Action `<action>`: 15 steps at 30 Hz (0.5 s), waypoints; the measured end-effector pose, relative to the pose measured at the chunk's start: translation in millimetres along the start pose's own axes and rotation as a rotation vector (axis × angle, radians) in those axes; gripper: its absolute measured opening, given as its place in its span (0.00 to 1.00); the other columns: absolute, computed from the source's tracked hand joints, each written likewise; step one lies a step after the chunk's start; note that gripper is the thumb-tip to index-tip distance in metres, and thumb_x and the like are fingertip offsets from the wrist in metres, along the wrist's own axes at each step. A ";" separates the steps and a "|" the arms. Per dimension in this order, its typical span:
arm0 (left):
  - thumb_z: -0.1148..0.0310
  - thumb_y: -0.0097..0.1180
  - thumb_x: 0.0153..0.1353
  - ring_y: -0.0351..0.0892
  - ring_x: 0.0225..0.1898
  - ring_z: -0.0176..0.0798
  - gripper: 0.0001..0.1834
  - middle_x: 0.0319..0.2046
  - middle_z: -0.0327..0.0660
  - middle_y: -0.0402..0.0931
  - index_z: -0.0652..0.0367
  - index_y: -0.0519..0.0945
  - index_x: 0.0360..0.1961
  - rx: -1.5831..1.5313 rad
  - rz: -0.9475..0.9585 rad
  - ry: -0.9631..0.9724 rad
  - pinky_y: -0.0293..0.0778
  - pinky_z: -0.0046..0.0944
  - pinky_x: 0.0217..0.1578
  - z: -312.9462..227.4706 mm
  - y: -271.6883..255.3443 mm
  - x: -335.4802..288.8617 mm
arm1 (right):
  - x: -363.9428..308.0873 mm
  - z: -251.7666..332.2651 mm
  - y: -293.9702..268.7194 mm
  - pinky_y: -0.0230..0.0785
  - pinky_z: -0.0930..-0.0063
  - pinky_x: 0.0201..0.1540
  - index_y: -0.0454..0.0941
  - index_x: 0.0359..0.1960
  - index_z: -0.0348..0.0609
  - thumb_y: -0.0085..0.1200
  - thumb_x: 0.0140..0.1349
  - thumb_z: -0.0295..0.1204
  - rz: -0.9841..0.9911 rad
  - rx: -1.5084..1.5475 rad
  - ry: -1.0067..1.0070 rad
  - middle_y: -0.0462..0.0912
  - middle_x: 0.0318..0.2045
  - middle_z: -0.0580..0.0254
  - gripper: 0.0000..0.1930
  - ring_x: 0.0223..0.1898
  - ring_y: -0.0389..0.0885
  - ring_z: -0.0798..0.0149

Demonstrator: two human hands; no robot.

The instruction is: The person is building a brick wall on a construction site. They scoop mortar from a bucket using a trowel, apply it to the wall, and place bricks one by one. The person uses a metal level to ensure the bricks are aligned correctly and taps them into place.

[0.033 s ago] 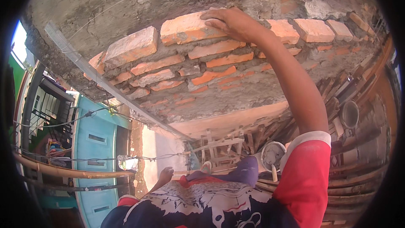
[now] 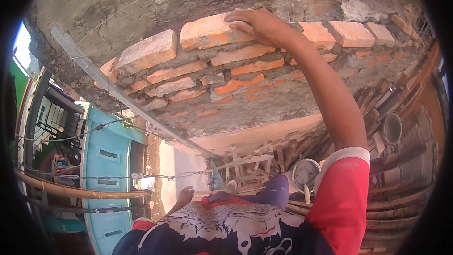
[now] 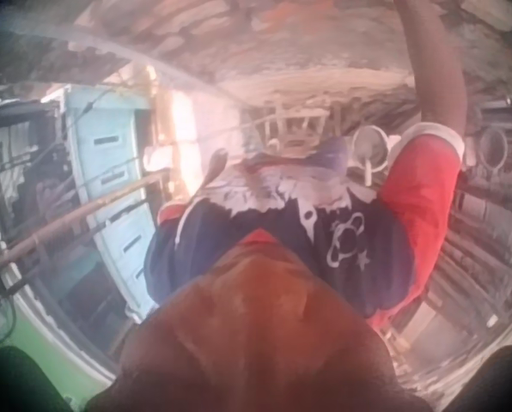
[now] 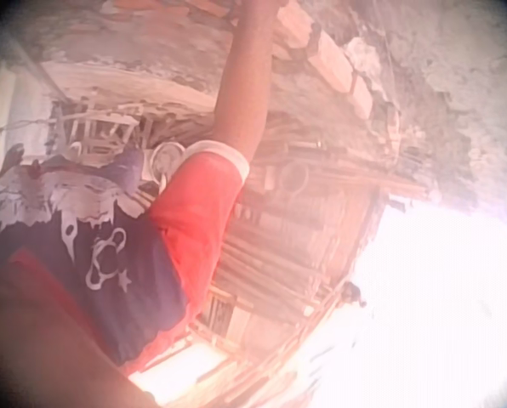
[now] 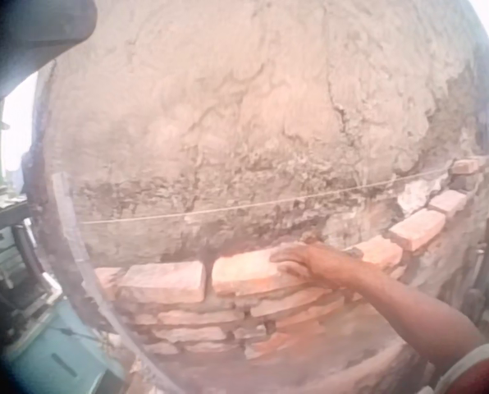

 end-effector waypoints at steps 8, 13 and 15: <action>0.57 0.58 0.69 0.84 0.55 0.54 0.24 0.51 0.60 0.84 0.60 0.80 0.60 0.072 -0.017 0.073 0.78 0.45 0.55 5.0 5.4 -9.5 | 1.4 -8.4 5.6 0.73 0.51 0.65 0.76 0.66 0.54 0.46 0.79 0.41 -0.005 0.005 -0.015 0.79 0.64 0.60 0.19 0.62 0.79 0.47; 0.57 0.58 0.69 0.84 0.55 0.55 0.24 0.52 0.59 0.83 0.60 0.80 0.60 0.185 -0.012 0.118 0.78 0.47 0.56 -6.3 3.3 -17.4 | -2.8 -10.4 9.7 0.67 0.50 0.71 0.75 0.67 0.54 0.45 0.79 0.40 -0.064 -0.034 0.000 0.76 0.68 0.58 0.20 0.70 0.71 0.48; 0.56 0.58 0.69 0.84 0.55 0.55 0.24 0.52 0.59 0.83 0.60 0.80 0.60 0.021 0.022 -0.142 0.78 0.47 0.56 -21.6 0.9 -24.3 | -8.5 -2.9 4.2 0.65 0.49 0.72 0.75 0.67 0.54 0.45 0.79 0.40 -0.050 -0.003 0.014 0.75 0.68 0.57 0.20 0.72 0.68 0.48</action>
Point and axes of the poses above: each hand's wrist, its own x-axis towards the middle knuckle, its own y-axis out of the palm, z = x × y, the point moved 4 cm from there along x, towards the middle knuckle
